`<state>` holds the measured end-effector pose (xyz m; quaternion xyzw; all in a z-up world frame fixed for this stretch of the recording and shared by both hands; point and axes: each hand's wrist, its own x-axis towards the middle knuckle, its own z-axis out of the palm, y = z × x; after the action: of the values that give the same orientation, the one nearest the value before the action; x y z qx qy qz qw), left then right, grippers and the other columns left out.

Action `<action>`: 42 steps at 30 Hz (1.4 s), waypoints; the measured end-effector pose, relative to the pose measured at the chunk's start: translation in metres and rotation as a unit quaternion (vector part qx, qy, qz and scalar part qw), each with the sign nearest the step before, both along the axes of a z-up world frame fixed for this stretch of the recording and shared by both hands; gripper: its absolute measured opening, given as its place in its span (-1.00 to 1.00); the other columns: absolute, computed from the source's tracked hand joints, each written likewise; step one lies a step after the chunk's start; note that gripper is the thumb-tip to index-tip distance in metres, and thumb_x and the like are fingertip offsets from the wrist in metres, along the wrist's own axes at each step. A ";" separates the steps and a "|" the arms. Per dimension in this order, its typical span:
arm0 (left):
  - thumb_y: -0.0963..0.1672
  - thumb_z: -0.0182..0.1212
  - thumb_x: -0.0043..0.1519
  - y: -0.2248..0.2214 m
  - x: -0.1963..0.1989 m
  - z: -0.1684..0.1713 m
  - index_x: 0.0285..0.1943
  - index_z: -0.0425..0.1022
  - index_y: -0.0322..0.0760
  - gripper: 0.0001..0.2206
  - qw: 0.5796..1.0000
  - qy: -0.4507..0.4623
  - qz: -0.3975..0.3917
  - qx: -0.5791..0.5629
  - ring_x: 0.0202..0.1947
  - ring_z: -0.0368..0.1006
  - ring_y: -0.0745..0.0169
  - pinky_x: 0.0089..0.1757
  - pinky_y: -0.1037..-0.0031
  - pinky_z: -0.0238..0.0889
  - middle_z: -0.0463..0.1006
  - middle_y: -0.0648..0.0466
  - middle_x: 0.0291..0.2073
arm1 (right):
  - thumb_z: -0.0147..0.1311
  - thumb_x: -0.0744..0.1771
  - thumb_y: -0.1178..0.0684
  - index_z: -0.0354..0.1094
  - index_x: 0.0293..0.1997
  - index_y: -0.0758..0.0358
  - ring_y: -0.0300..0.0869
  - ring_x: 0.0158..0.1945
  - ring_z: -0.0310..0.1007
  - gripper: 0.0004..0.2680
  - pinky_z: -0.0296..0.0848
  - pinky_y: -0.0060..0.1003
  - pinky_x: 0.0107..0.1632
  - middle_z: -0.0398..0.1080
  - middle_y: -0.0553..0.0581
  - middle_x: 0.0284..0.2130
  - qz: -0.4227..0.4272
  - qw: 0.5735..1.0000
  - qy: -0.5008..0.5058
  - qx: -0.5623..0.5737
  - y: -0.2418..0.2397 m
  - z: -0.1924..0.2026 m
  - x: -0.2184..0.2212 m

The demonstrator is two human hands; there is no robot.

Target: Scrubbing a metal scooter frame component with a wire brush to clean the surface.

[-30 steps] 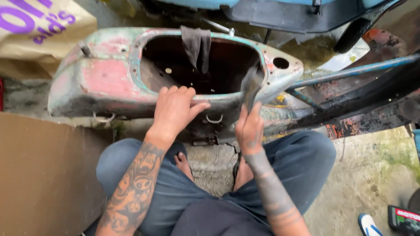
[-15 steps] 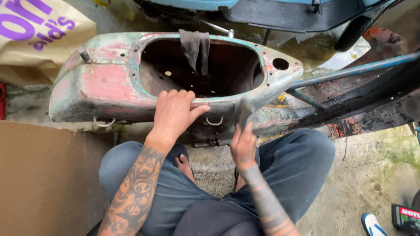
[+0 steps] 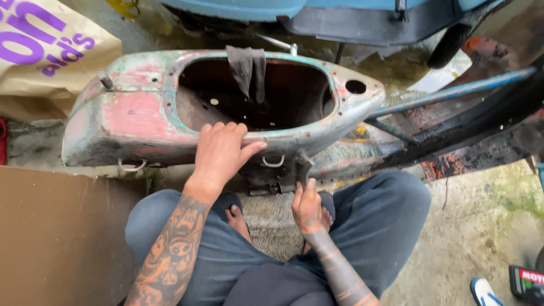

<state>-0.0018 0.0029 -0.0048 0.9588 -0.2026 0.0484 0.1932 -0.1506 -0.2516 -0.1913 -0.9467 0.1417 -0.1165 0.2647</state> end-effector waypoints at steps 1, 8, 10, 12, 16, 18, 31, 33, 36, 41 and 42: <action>0.25 0.13 0.22 0.000 0.003 0.001 -0.32 0.45 -0.14 -0.51 1.000 -0.004 0.005 0.000 -0.36 0.43 -0.03 -0.21 0.23 0.14 0.48 0.05 -0.45 | 0.00 0.40 -0.08 0.22 0.19 0.62 0.44 -0.43 0.52 -0.59 0.40 0.26 -0.57 0.45 0.61 -0.49 0.005 1.000 -0.004 0.000 0.008 0.033 0.024; 0.25 0.13 0.24 0.001 0.001 -0.001 -0.31 0.47 -0.13 -0.52 1.000 -0.003 0.002 0.011 -0.36 0.44 -0.01 -0.23 0.25 0.15 0.48 0.06 -0.46 | -0.05 0.42 -0.06 0.18 0.22 0.61 0.45 -0.41 0.50 -0.61 0.40 0.20 -0.56 0.42 0.63 -0.49 0.026 0.997 -0.075 0.019 0.021 0.097 0.052; 0.25 0.12 0.25 0.000 -0.002 -0.002 -0.31 0.47 -0.13 -0.52 1.000 -0.002 0.003 0.010 -0.37 0.45 -0.01 -0.23 0.26 0.16 0.49 0.06 -0.46 | -0.03 0.41 -0.06 0.22 0.19 0.56 0.39 -0.41 0.53 -0.63 0.42 0.14 -0.54 0.44 0.58 -0.49 0.019 0.998 -0.058 -0.009 0.013 0.064 0.029; 0.24 0.15 0.21 -0.001 -0.001 -0.002 -0.30 0.47 -0.14 -0.52 1.000 -0.007 0.002 0.010 -0.35 0.45 -0.04 -0.21 0.23 0.16 0.49 0.04 -0.45 | -0.03 0.40 -0.12 0.23 0.17 0.53 0.43 -0.43 0.51 -0.60 0.37 0.30 -0.51 0.43 0.60 -0.53 0.013 0.999 -0.031 -0.011 0.013 0.069 0.021; 0.24 0.14 0.22 -0.001 -0.005 -0.004 -0.29 0.46 -0.16 -0.51 1.000 -0.018 0.002 0.010 -0.33 0.46 -0.09 -0.19 0.18 0.16 0.50 0.00 -0.43 | -0.02 0.45 -0.09 0.26 0.25 0.52 0.41 -0.41 0.52 -0.62 0.48 0.19 -0.48 0.44 0.60 -0.48 0.029 0.986 -0.122 -0.110 -0.035 0.138 0.104; 0.25 0.15 0.22 -0.001 -0.004 -0.006 -0.30 0.46 -0.12 -0.52 0.997 -0.073 0.002 0.004 -0.37 0.45 -0.03 -0.22 0.23 0.16 0.49 0.05 -0.46 | -0.07 0.46 0.00 0.35 0.13 0.23 0.00 -0.09 0.56 -0.81 0.47 -0.18 -0.24 0.48 0.28 -0.21 0.026 0.750 -0.215 -0.625 -0.085 0.176 0.154; 0.15 0.33 0.12 -0.101 -0.072 0.002 0.58 0.07 -0.23 -0.12 0.977 -0.146 0.116 0.104 0.52 -0.12 -0.28 0.35 -0.31 -0.37 -0.05 -0.16 0.58 | -0.08 0.52 -0.15 0.02 0.48 -0.35 -0.18 -0.58 0.19 -0.70 0.32 -0.34 -0.59 -0.07 -0.09 -0.53 -0.047 0.780 -0.188 0.595 -0.220 0.144 0.156; 0.18 0.35 0.09 -0.133 -0.079 -0.002 0.60 -0.03 -0.33 -0.01 0.979 -0.122 0.148 0.068 0.55 -0.27 -0.42 0.34 -0.37 -0.47 -0.17 -0.25 0.59 | -0.10 0.50 -0.19 0.03 0.49 -0.39 -0.15 -0.57 0.14 -0.68 0.26 -0.31 -0.56 -0.10 -0.08 -0.53 -0.024 0.745 -0.201 0.635 -0.225 0.122 0.152; 0.17 0.37 0.08 -0.188 -0.082 -0.023 0.61 -0.10 -0.35 0.02 0.986 -0.091 0.132 0.046 0.55 -0.42 -0.49 0.32 -0.40 -0.57 -0.28 -0.29 0.59 | -0.10 0.49 -0.24 0.02 0.51 -0.43 -0.12 -0.56 0.12 -0.66 0.31 -0.24 -0.55 -0.08 -0.04 -0.53 -0.034 0.747 -0.202 0.632 -0.246 0.100 0.157; 0.12 0.39 -0.04 -0.245 -0.108 -0.042 0.53 0.13 -0.23 -0.07 0.991 -0.109 -0.069 0.034 0.53 -0.05 -0.19 0.37 -0.32 -0.27 0.08 -0.13 0.52 | -0.14 0.47 -0.25 0.07 0.47 -0.45 -0.15 -0.57 0.13 -0.67 0.32 -0.26 -0.54 -0.12 -0.07 -0.55 -0.068 0.759 -0.211 0.613 -0.256 0.114 0.144; 0.12 0.33 0.00 -0.250 -0.111 -0.054 0.56 0.12 -0.11 -0.11 0.986 -0.113 -0.119 0.026 0.58 -0.09 -0.05 0.41 -0.29 -0.33 0.03 0.02 0.58 | -0.15 0.47 -0.23 0.09 0.46 -0.44 -0.18 -0.57 0.13 -0.68 0.33 -0.31 -0.52 -0.12 -0.08 -0.55 -0.079 0.751 -0.220 0.618 -0.256 0.122 0.141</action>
<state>-0.1126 -0.2473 -0.0587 0.9210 -0.3371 0.1273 0.1483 -0.0091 -0.5076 -0.0694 -0.5105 0.1949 -0.2293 0.8055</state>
